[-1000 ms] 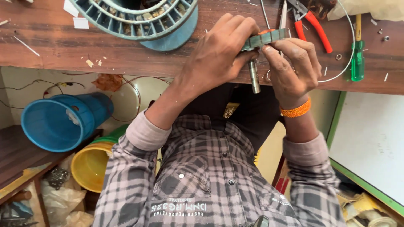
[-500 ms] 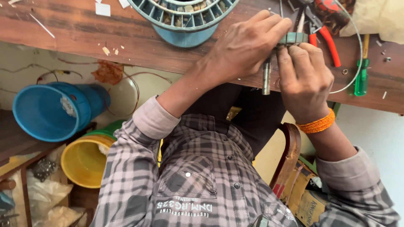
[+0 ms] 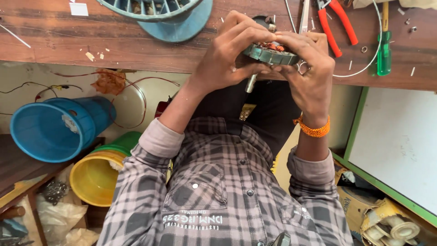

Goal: The person cuts small white insulating pieces with scissors, then fits them into the slots of a motor rotor held on a shaft at the workbench, pressing each piece into place by hand. They continue slotting pieces around the rotor and use a screwdriver to adjust and secure the parts.

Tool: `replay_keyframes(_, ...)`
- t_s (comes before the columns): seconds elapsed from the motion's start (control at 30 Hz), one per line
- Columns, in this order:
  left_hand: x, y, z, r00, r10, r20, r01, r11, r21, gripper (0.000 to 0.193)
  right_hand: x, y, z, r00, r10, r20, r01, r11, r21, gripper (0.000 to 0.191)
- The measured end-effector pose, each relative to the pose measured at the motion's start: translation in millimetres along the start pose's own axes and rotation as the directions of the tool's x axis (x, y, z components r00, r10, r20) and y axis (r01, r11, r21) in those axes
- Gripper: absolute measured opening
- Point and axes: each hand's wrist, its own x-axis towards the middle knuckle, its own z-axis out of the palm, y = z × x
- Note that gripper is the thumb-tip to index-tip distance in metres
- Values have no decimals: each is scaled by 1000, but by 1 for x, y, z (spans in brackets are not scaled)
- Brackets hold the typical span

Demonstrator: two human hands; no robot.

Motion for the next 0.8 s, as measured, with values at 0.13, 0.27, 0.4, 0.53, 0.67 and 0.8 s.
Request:
replay_keyframes(0.13,-11,-4,12,1000,11,-18,-10,998,64,55,-6,-3,3,1000,-17,13,17,1000,-22,40)
replay_keyframes(0.27,-15,-3,15,997,74,-28,-68,981,184,52,-10,0,7,999,-7,-39,8,1000,27,45)
replay_keyframes(0.4,-13,5,21,994,53,-93,-19,943,333,44,-12,3,15,991,17,-136,-3,994,105,42)
replay_keyframes(0.53,-8,8,25,992,38,-124,6,942,335,44,-12,9,21,983,28,-181,-10,995,98,45)
replay_keyframes(0.67,-7,10,30,986,1,-167,50,952,301,44,-12,14,24,982,34,-188,-15,995,102,47)
replay_keyframes(0.8,-7,13,33,981,-42,-190,94,958,270,43,-13,14,27,976,34,-217,-18,997,78,42)
